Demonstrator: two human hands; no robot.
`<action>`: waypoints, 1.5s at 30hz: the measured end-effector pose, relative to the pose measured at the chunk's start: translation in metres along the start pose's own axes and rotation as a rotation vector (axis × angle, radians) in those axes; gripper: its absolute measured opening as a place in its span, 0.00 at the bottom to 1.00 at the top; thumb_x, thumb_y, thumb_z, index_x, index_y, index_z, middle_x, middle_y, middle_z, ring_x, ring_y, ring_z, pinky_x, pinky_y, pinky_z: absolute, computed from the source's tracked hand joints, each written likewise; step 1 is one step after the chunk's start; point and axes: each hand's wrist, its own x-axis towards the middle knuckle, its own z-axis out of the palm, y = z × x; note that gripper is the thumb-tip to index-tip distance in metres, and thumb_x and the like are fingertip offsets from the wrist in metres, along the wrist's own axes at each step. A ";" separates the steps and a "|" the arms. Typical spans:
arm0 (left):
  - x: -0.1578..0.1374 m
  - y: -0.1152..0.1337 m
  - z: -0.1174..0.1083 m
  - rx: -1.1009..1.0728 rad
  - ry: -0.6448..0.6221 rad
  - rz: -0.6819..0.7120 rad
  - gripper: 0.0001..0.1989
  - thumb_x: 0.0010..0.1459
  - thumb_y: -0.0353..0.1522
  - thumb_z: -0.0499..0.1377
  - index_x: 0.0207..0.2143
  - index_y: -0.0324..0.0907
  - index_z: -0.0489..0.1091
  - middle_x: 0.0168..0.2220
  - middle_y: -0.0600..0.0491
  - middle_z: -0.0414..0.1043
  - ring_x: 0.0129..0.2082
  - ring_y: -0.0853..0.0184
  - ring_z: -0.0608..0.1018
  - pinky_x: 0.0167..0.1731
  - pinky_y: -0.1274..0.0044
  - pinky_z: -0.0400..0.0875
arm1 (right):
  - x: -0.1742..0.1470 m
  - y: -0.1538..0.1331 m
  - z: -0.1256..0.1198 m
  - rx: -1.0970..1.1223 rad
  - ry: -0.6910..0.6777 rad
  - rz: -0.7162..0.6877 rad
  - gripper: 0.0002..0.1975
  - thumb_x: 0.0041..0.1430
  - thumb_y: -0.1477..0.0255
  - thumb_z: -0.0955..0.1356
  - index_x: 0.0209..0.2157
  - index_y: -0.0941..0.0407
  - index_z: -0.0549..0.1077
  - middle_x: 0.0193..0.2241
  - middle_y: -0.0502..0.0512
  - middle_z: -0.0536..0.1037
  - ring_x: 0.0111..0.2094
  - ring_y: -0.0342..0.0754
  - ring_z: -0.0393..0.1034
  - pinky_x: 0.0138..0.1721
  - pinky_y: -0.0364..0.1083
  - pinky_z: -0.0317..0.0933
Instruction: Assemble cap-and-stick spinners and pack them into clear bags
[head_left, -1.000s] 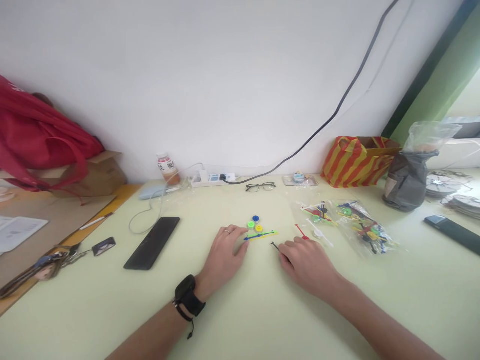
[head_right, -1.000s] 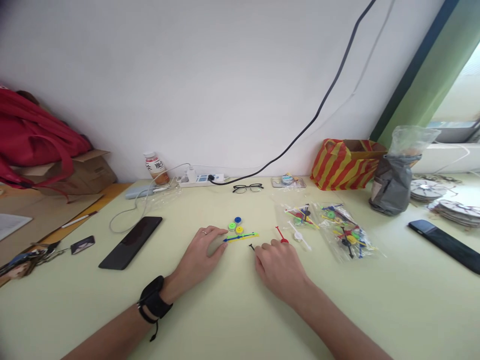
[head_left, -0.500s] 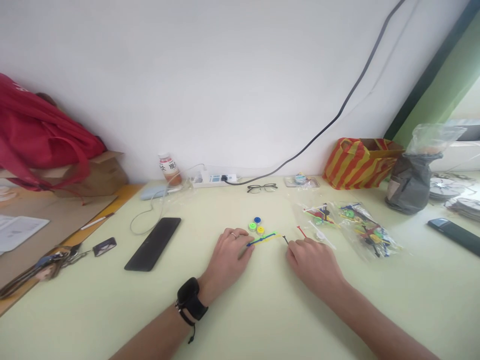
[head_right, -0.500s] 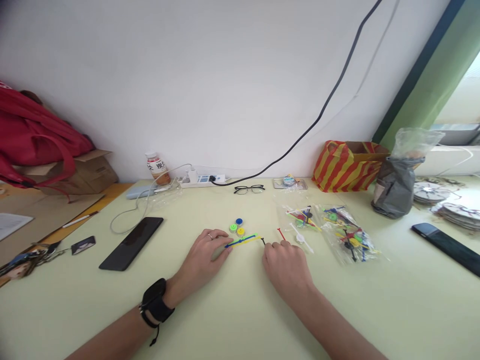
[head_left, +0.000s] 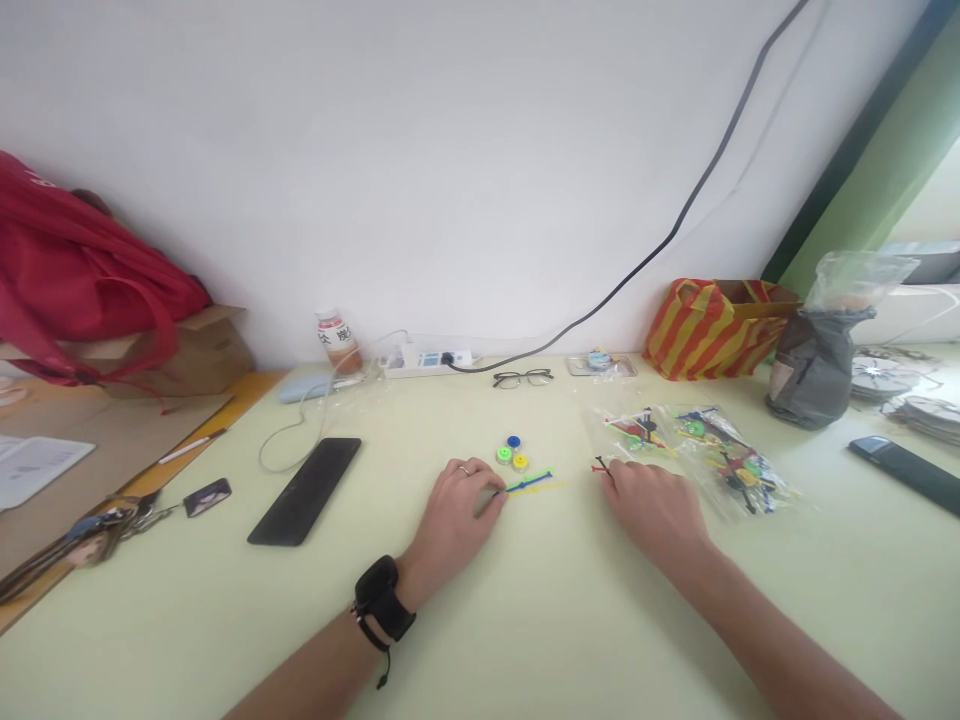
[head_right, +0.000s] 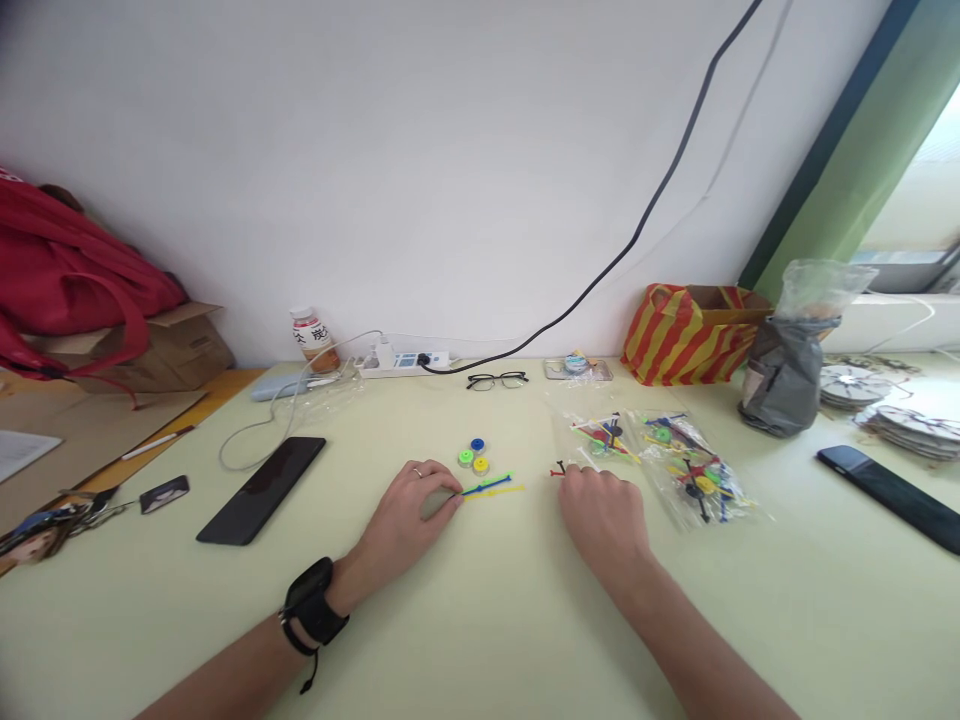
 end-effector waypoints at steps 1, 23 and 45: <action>0.000 0.000 0.000 -0.011 0.000 -0.011 0.06 0.64 0.29 0.59 0.37 0.46 0.76 0.42 0.51 0.77 0.46 0.57 0.74 0.49 0.64 0.68 | 0.001 0.003 -0.001 0.004 0.010 0.009 0.10 0.69 0.73 0.64 0.35 0.57 0.75 0.31 0.61 0.82 0.35 0.59 0.79 0.26 0.47 0.51; 0.000 -0.005 0.003 -0.038 -0.021 0.006 0.08 0.63 0.28 0.60 0.44 0.47 0.74 0.46 0.53 0.76 0.49 0.58 0.75 0.53 0.63 0.68 | -0.004 -0.033 0.022 0.616 0.223 -0.525 0.08 0.70 0.79 0.63 0.42 0.54 0.72 0.39 0.56 0.79 0.42 0.55 0.73 0.44 0.53 0.66; -0.006 0.007 0.000 -0.046 -0.016 0.143 0.09 0.62 0.26 0.61 0.42 0.48 0.76 0.45 0.52 0.76 0.48 0.60 0.75 0.51 0.65 0.73 | 0.007 -0.018 0.022 0.673 0.396 -0.394 0.08 0.71 0.77 0.60 0.39 0.53 0.68 0.38 0.56 0.75 0.39 0.53 0.69 0.41 0.50 0.63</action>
